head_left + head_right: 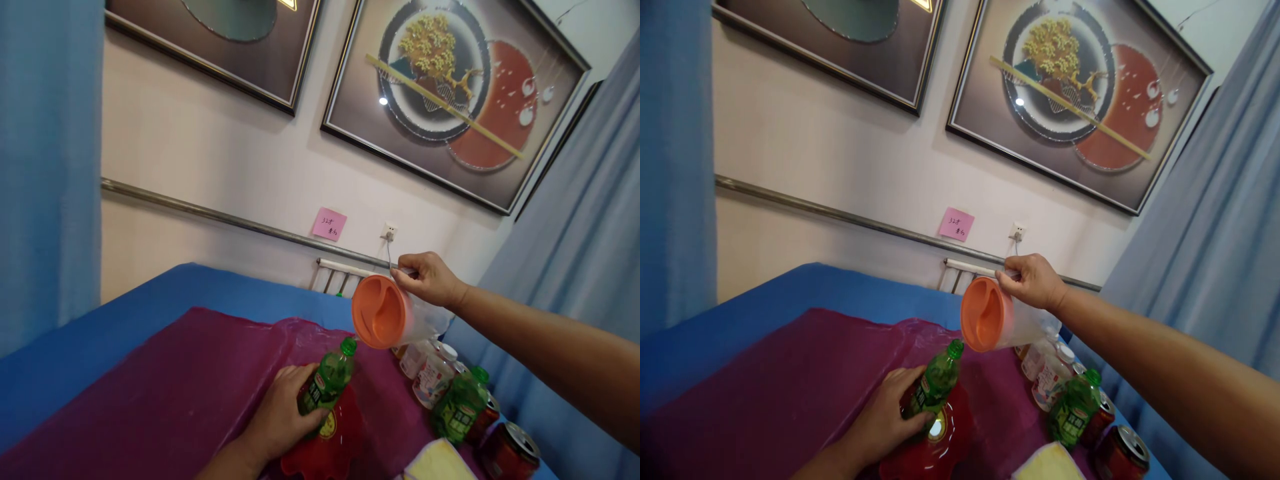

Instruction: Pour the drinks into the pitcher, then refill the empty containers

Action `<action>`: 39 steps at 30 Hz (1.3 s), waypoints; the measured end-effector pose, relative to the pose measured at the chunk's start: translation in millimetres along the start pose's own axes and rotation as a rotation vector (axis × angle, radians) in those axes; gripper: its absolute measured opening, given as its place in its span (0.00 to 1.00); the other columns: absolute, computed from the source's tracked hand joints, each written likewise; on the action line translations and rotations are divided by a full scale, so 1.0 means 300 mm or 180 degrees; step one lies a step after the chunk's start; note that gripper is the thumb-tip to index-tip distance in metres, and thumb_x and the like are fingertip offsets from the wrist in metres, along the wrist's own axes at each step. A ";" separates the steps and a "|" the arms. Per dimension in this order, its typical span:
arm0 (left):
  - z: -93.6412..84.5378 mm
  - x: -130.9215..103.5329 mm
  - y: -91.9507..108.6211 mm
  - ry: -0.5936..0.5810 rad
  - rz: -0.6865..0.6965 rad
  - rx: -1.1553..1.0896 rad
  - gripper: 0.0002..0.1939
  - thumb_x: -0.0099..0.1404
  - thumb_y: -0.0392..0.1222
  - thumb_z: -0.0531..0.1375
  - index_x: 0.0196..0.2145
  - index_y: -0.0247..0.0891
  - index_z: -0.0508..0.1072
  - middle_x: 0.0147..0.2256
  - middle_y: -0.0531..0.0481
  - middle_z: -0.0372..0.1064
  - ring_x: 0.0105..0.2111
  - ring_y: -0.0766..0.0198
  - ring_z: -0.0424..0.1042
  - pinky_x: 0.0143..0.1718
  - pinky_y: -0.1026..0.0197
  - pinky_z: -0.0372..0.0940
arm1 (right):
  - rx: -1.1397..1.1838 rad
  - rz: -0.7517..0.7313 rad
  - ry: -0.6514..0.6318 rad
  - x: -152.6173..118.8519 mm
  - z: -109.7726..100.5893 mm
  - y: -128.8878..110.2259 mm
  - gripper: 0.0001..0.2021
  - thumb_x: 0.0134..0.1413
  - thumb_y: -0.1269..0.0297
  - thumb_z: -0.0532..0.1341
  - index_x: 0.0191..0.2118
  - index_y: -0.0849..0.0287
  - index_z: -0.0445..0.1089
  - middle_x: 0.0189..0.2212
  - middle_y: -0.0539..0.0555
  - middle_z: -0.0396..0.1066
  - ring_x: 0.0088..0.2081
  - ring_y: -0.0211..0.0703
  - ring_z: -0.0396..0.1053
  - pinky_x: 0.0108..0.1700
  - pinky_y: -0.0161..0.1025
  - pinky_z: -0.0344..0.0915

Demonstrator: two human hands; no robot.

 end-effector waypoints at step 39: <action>-0.003 -0.004 -0.007 0.0036 -0.0038 -0.0083 0.26 0.51 0.39 0.69 0.50 0.44 0.76 0.45 0.47 0.78 0.45 0.50 0.74 0.49 0.51 0.64 | -0.0056 -0.0042 -0.0011 -0.001 -0.017 -0.015 0.20 0.57 0.53 0.57 0.20 0.54 0.50 0.17 0.44 0.48 0.22 0.34 0.46 0.25 0.36 0.46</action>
Point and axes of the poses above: each hand's wrist, its own x-axis towards the middle knuckle, its own z-axis out of the palm, y = z × x, the point moved 8 cm from there along x, towards the middle knuckle
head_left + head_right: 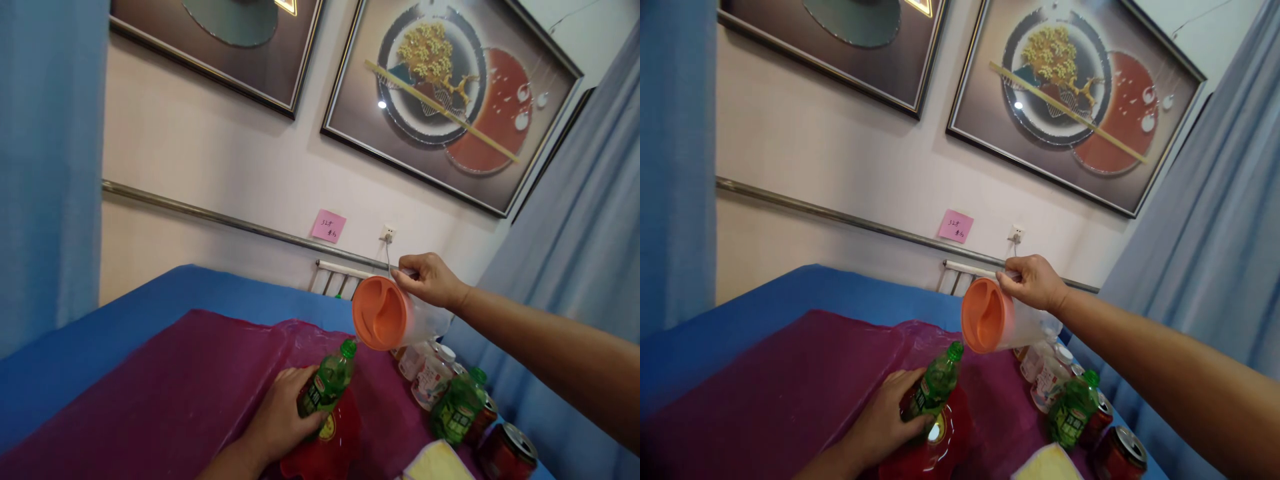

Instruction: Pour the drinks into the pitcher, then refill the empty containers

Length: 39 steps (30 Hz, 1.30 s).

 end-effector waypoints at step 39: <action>0.013 -0.002 -0.013 -0.0090 0.0004 0.0073 0.25 0.53 0.40 0.69 0.50 0.42 0.75 0.47 0.45 0.77 0.46 0.48 0.73 0.49 0.50 0.63 | -0.0035 0.0000 -0.0037 -0.002 -0.006 -0.007 0.19 0.56 0.53 0.56 0.19 0.54 0.51 0.17 0.44 0.47 0.22 0.34 0.46 0.24 0.36 0.46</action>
Point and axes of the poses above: each hand's wrist, its own x-axis towards the middle knuckle, its own z-axis out of the palm, y = z × x, the point moved 8 cm from there along x, towards the middle knuckle
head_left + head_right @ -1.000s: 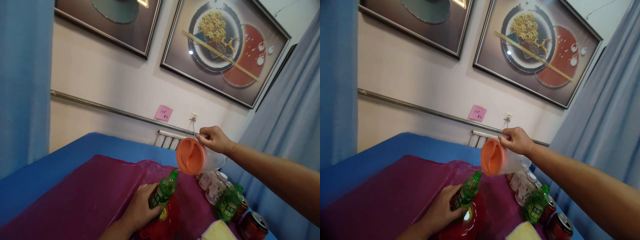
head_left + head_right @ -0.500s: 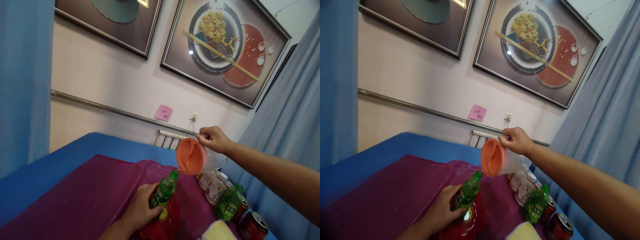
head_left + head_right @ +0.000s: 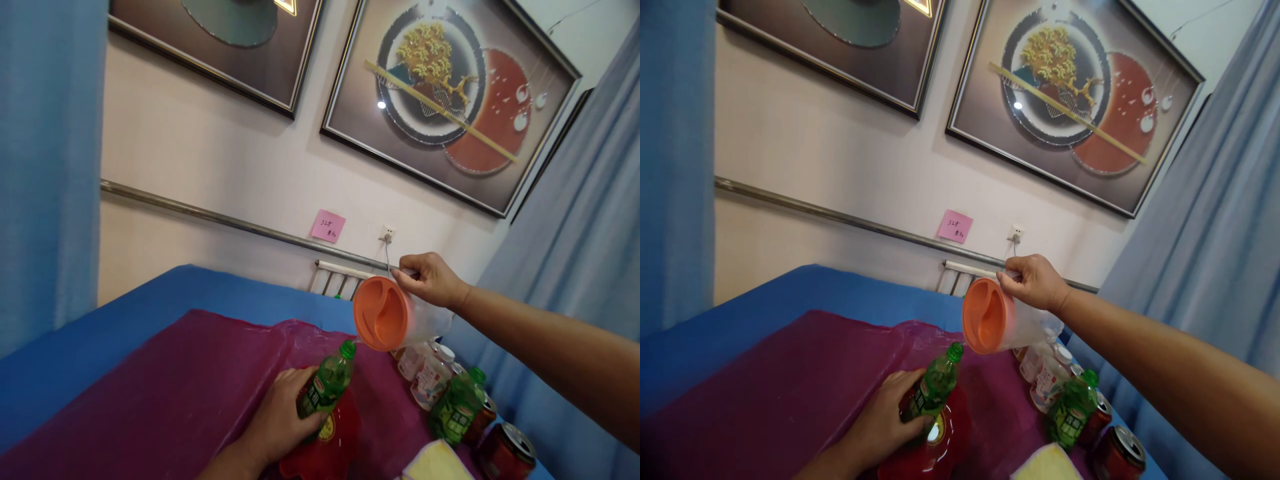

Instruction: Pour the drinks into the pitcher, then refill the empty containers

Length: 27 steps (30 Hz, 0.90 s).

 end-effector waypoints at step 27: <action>-0.010 -0.003 0.011 0.0097 0.0038 -0.0012 0.25 0.51 0.40 0.69 0.49 0.44 0.76 0.45 0.47 0.78 0.44 0.50 0.74 0.48 0.52 0.65 | -0.0029 0.0001 -0.0027 0.000 0.004 -0.003 0.20 0.56 0.52 0.55 0.19 0.54 0.51 0.17 0.44 0.47 0.22 0.34 0.46 0.25 0.35 0.46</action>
Point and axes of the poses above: each hand's wrist, its own x-axis towards the middle knuckle, its own z-axis out of the palm, y = z × x, the point moved 8 cm from there along x, towards the middle knuckle
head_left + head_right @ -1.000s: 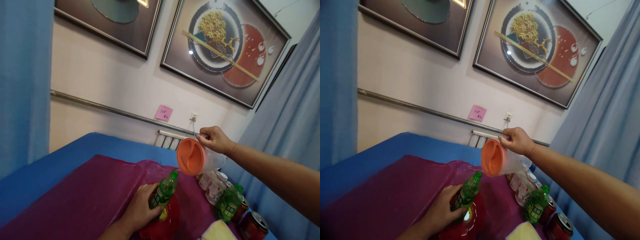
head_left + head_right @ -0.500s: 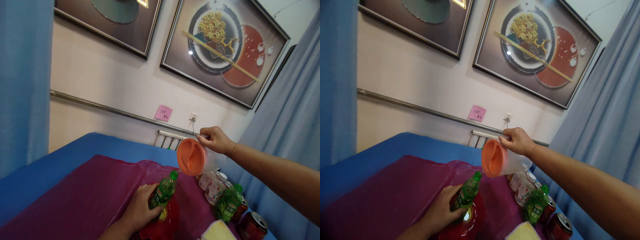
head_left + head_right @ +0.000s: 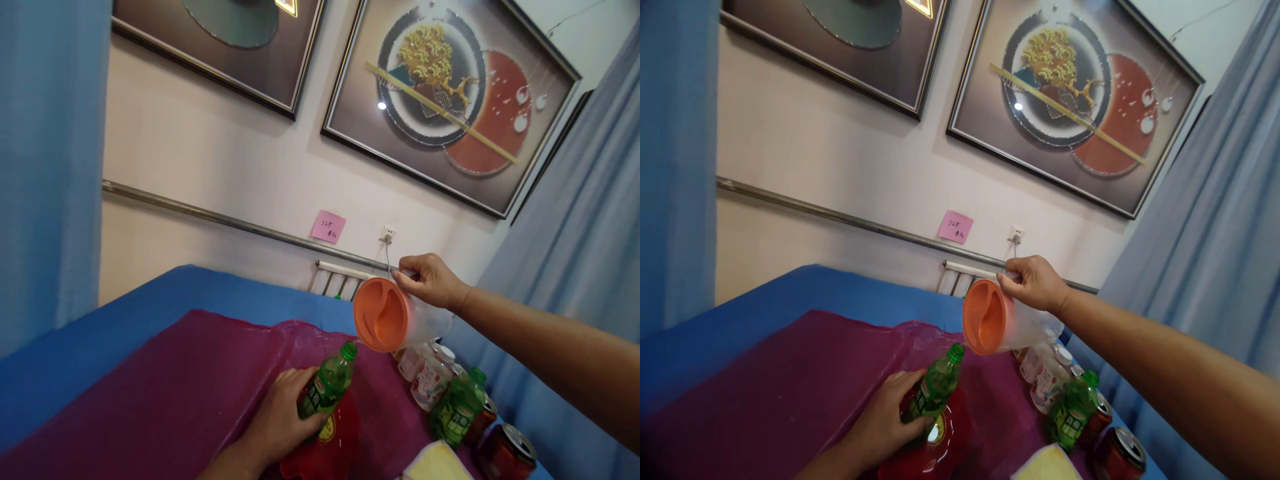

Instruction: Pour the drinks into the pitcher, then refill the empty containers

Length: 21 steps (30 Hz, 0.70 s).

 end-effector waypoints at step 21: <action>0.006 0.000 0.000 -0.0125 -0.0031 0.0007 0.27 0.53 0.39 0.68 0.52 0.44 0.75 0.47 0.45 0.77 0.47 0.48 0.73 0.50 0.49 0.64 | 0.0018 -0.0017 -0.0020 -0.001 -0.006 -0.007 0.20 0.57 0.53 0.56 0.20 0.54 0.51 0.18 0.44 0.47 0.22 0.34 0.46 0.25 0.36 0.46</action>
Point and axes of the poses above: each hand's wrist, its own x-axis towards the middle knuckle, its own z-axis out of the palm, y = z × x, the point moved 8 cm from there along x, towards the middle knuckle
